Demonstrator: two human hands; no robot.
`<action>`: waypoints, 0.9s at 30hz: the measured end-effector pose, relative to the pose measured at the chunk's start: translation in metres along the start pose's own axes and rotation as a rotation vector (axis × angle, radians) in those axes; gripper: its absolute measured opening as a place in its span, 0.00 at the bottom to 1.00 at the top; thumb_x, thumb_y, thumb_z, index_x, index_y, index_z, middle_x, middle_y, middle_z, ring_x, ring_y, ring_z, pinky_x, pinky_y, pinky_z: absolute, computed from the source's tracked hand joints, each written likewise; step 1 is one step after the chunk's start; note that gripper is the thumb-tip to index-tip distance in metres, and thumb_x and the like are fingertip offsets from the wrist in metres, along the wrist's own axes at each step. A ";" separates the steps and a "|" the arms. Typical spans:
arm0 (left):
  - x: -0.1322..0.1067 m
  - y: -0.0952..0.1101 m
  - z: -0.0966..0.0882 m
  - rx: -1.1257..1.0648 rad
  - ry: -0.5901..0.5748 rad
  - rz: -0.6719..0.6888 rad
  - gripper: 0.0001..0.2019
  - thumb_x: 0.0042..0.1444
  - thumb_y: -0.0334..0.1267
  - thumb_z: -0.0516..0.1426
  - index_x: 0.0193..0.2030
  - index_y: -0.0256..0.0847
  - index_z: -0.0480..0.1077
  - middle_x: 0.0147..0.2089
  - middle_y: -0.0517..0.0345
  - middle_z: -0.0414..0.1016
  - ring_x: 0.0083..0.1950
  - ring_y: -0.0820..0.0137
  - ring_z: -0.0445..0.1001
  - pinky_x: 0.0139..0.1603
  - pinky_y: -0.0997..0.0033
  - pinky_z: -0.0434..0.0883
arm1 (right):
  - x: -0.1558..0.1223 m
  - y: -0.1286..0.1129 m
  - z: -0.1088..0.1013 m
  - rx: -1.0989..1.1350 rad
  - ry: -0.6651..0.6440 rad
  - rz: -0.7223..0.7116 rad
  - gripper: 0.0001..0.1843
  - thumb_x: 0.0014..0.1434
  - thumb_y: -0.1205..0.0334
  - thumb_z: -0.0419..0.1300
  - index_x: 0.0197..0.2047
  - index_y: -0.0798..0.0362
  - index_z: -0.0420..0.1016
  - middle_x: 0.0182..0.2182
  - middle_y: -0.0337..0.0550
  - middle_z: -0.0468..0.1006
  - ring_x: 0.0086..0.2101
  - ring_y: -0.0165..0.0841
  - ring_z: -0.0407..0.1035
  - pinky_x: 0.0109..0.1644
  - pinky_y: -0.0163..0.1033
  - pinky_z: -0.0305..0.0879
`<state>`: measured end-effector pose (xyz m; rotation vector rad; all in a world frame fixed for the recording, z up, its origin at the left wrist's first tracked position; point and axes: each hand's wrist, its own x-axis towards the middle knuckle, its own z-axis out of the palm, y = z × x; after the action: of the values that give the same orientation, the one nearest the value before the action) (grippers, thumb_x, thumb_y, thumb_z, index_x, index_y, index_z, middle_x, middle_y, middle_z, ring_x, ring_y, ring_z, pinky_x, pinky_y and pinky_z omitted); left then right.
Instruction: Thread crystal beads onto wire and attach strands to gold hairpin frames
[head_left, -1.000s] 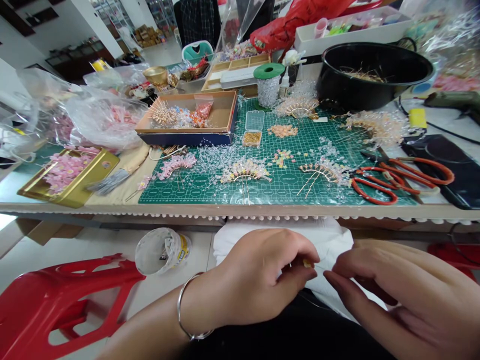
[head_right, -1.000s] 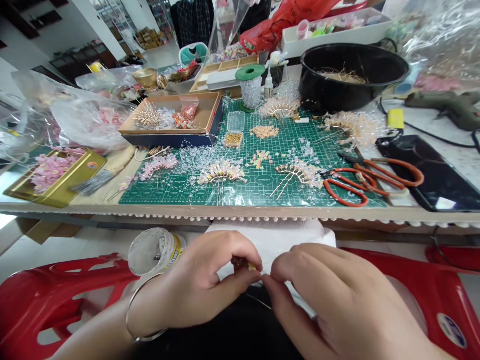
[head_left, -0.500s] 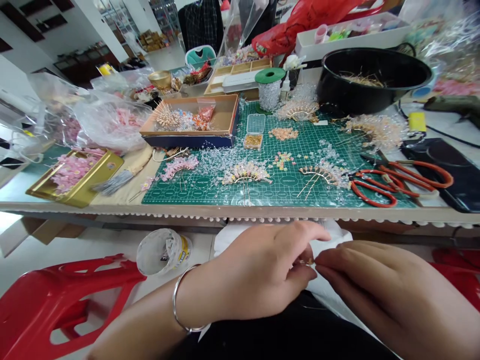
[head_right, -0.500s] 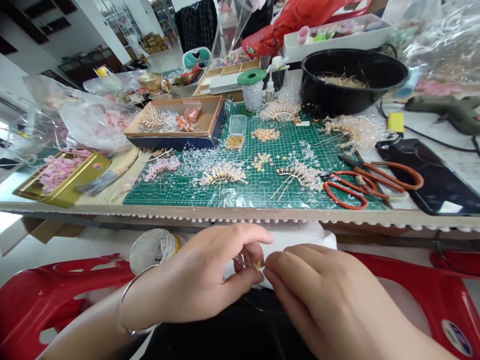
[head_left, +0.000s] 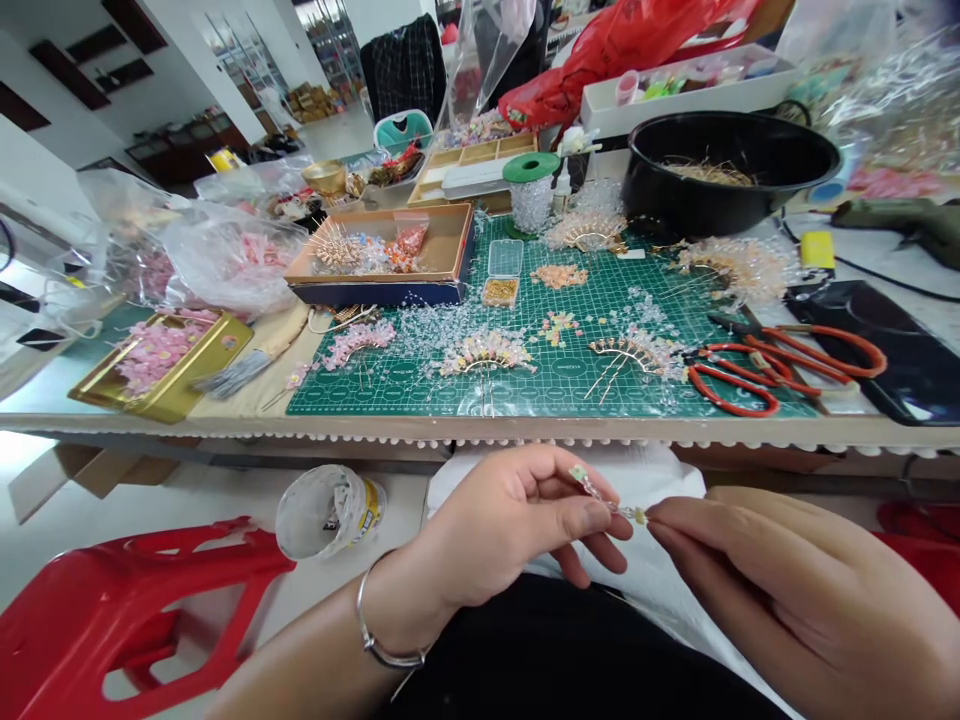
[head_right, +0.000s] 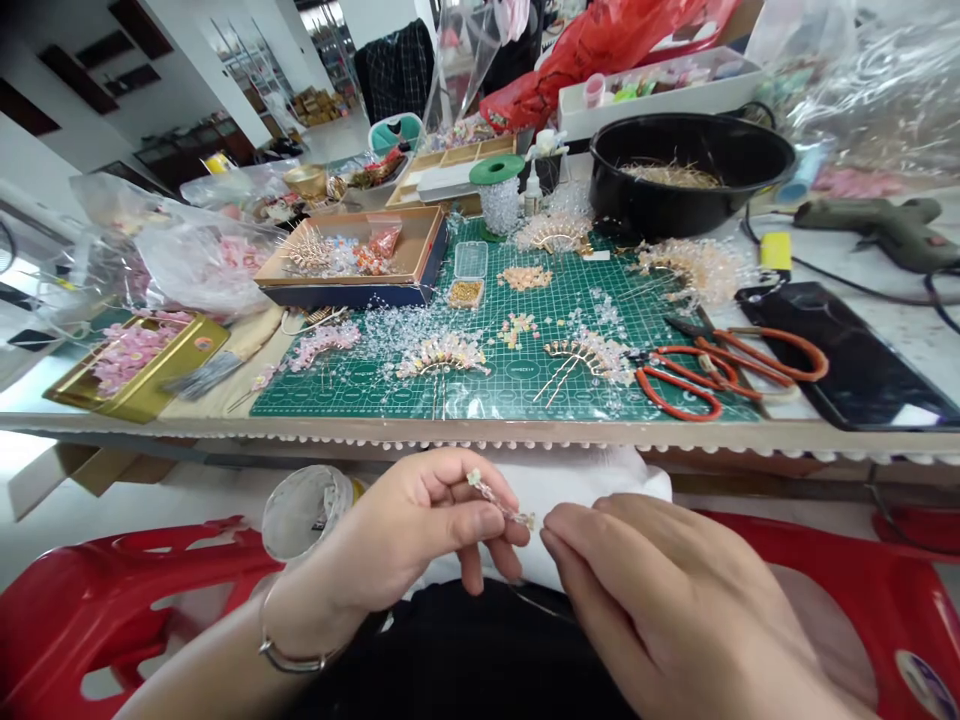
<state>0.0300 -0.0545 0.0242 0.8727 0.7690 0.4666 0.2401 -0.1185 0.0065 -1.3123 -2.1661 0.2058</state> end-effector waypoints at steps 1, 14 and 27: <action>-0.001 0.002 0.001 0.033 0.009 -0.006 0.12 0.56 0.41 0.66 0.38 0.36 0.72 0.35 0.54 0.79 0.32 0.71 0.80 0.26 0.78 0.72 | 0.000 0.000 -0.001 -0.002 -0.009 0.001 0.06 0.70 0.65 0.52 0.45 0.49 0.71 0.32 0.41 0.81 0.27 0.33 0.75 0.27 0.39 0.63; 0.000 0.003 0.002 0.217 0.003 -0.055 0.08 0.59 0.39 0.62 0.38 0.36 0.69 0.35 0.55 0.77 0.28 0.76 0.76 0.25 0.80 0.70 | 0.002 -0.004 -0.004 -0.120 -0.007 -0.122 0.06 0.65 0.71 0.52 0.41 0.52 0.68 0.27 0.41 0.75 0.23 0.34 0.71 0.24 0.39 0.60; 0.011 -0.007 -0.017 0.003 -0.174 -0.200 0.09 0.55 0.38 0.63 0.35 0.36 0.69 0.31 0.57 0.76 0.28 0.73 0.79 0.24 0.79 0.73 | 0.005 0.005 0.003 -0.153 0.002 -0.316 0.10 0.62 0.76 0.55 0.37 0.52 0.70 0.29 0.47 0.80 0.28 0.38 0.75 0.25 0.41 0.63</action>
<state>0.0247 -0.0425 0.0069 0.8177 0.6879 0.2097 0.2409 -0.1107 0.0042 -1.0265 -2.3885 -0.0882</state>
